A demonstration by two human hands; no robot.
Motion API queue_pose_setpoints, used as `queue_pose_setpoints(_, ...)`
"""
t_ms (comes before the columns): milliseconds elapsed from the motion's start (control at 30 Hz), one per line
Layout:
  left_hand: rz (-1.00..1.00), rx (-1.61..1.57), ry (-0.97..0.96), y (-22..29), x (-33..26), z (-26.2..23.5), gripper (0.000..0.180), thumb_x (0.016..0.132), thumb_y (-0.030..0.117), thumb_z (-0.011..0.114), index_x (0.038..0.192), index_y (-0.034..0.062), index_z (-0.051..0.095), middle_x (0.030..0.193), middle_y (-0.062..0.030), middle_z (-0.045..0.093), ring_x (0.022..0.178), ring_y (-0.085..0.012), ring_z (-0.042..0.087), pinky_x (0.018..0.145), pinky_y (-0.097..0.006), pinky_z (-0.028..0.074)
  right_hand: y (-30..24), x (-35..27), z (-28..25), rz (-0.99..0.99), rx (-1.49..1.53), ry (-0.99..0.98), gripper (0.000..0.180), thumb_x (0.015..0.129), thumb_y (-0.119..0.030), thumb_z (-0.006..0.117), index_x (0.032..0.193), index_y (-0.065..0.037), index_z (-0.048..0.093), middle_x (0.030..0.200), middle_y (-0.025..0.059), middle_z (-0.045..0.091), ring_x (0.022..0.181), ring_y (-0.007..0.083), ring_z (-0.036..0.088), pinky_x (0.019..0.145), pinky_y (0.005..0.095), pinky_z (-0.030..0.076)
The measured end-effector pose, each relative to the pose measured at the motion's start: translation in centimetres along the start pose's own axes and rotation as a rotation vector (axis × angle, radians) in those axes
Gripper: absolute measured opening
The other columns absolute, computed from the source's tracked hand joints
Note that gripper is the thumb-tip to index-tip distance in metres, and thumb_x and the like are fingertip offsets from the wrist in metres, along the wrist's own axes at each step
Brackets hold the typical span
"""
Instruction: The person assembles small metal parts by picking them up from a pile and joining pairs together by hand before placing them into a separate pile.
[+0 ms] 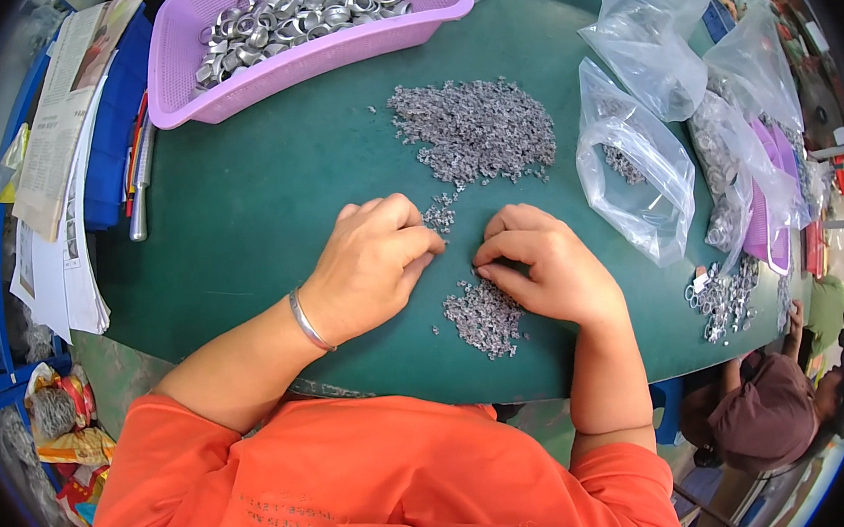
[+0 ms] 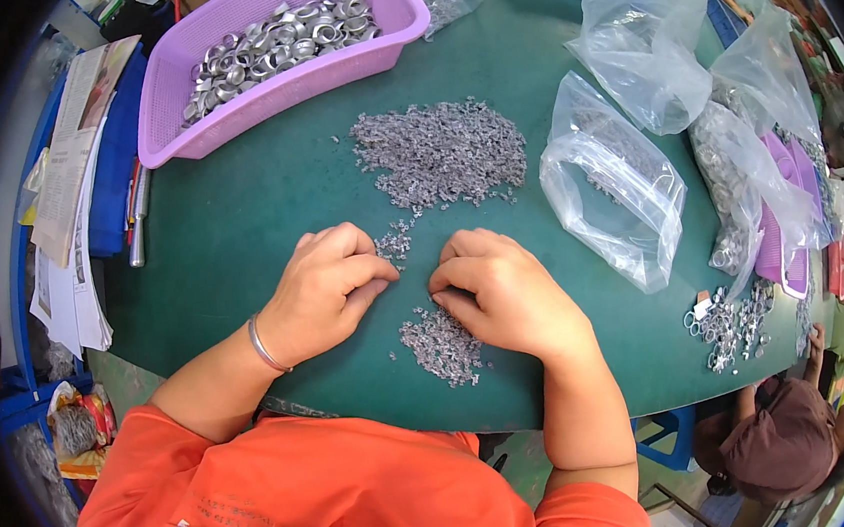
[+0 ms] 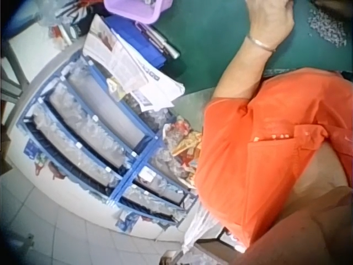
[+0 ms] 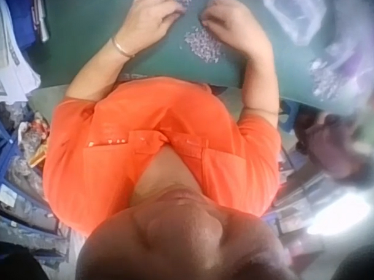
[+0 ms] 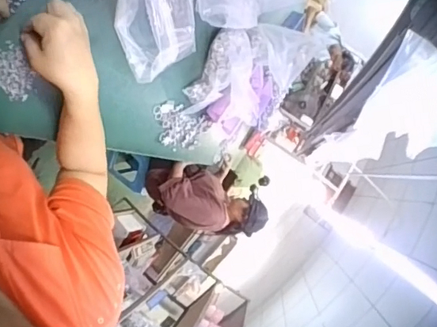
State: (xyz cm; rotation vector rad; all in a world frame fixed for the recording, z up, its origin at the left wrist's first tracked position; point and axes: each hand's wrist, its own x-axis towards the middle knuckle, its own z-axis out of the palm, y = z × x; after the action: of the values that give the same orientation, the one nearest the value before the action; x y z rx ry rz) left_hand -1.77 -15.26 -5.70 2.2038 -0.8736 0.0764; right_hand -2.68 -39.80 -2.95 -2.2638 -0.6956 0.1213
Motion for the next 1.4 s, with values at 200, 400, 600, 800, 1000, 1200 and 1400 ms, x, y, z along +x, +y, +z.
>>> queue_pose_setpoints(200,-0.054,-0.057,0.056,-0.4,0.4,0.2,0.019,0.081,0.0,0.075,0.097,0.0068,0.068,0.093,-0.0081,0.062,0.087,-0.0294,0.063,0.079,-0.04,0.048,-0.3,1.3,2.1,-0.085,-0.029,0.158,0.021,0.08,0.001,0.074,0.101,-0.006,0.072,0.093,0.0083,0.061,0.086,0.0297,0.06,0.076,0.0415,0.051)
queue_pose_setpoints(400,-0.062,-0.032,0.071,-0.2,0.3,0.0,0.02,0.079,-0.002,0.076,0.096,0.0054,0.067,0.093,-0.0104,0.062,0.085,-0.031,0.063,0.078,-0.041,0.051,-0.1,0.9,1.6,-0.086,0.017,0.054,0.02,0.08,0.001,0.074,0.098,-0.004,0.068,0.097,0.0102,0.061,0.091,0.0324,0.06,0.08,0.0418,0.05)
queue_pose_setpoints(600,-0.118,-0.065,0.066,-0.2,0.4,-0.2,0.02,0.079,0.0,0.077,0.097,0.0061,0.068,0.093,-0.0097,0.062,0.088,-0.0302,0.063,0.078,-0.041,0.05,0.2,0.7,1.3,-0.018,0.058,0.112,0.024,0.08,0.003,0.073,0.101,-0.004,0.065,0.098,0.0116,0.061,0.093,0.0346,0.06,0.081,0.0425,0.05)
queue_pose_setpoints(800,-0.063,-0.009,0.043,-0.1,0.2,-0.3,0.018,0.08,0.002,0.078,0.094,0.0072,0.069,0.094,-0.0081,0.062,0.088,-0.0297,0.063,0.08,-0.041,0.049,0.2,0.9,0.8,-0.075,-0.043,-0.025,0.016,0.079,-0.002,0.076,0.094,-0.005,0.07,0.096,0.0087,0.062,0.089,0.0308,0.059,0.08,0.0399,0.049)
queue_pose_setpoints(1000,-0.076,-0.028,0.059,-0.1,0.2,0.0,0.019,0.08,0.003,0.078,0.095,0.0068,0.067,0.094,-0.0074,0.062,0.088,-0.0286,0.064,0.08,-0.04,0.048,-0.4,0.9,1.6,-0.133,0.046,-0.013,0.015,0.079,-0.004,0.077,0.092,-0.006,0.07,0.094,0.0072,0.061,0.088,0.0296,0.059,0.081,0.0396,0.047)
queue_pose_setpoints(1200,-0.105,-0.049,0.085,0.0,0.4,0.3,0.019,0.08,0.004,0.079,0.096,0.0073,0.068,0.094,-0.0069,0.062,0.087,-0.0276,0.063,0.079,-0.04,0.048,-0.9,0.9,1.3,-0.091,0.093,-0.048,0.013,0.078,-0.004,0.076,0.09,-0.005,0.07,0.092,0.0082,0.061,0.086,0.0298,0.059,0.079,0.0404,0.048)
queue_pose_setpoints(1400,-0.102,-0.006,0.054,0.0,0.2,0.0,0.013,0.081,0.006,0.078,0.089,0.0074,0.069,0.093,-0.007,0.062,0.088,-0.0269,0.063,0.08,-0.04,0.048,-0.5,1.2,0.7,-0.095,0.056,-0.135,0.014,0.079,-0.001,0.075,0.092,-0.003,0.071,0.09,0.0094,0.062,0.085,0.0312,0.06,0.078,0.0411,0.05)
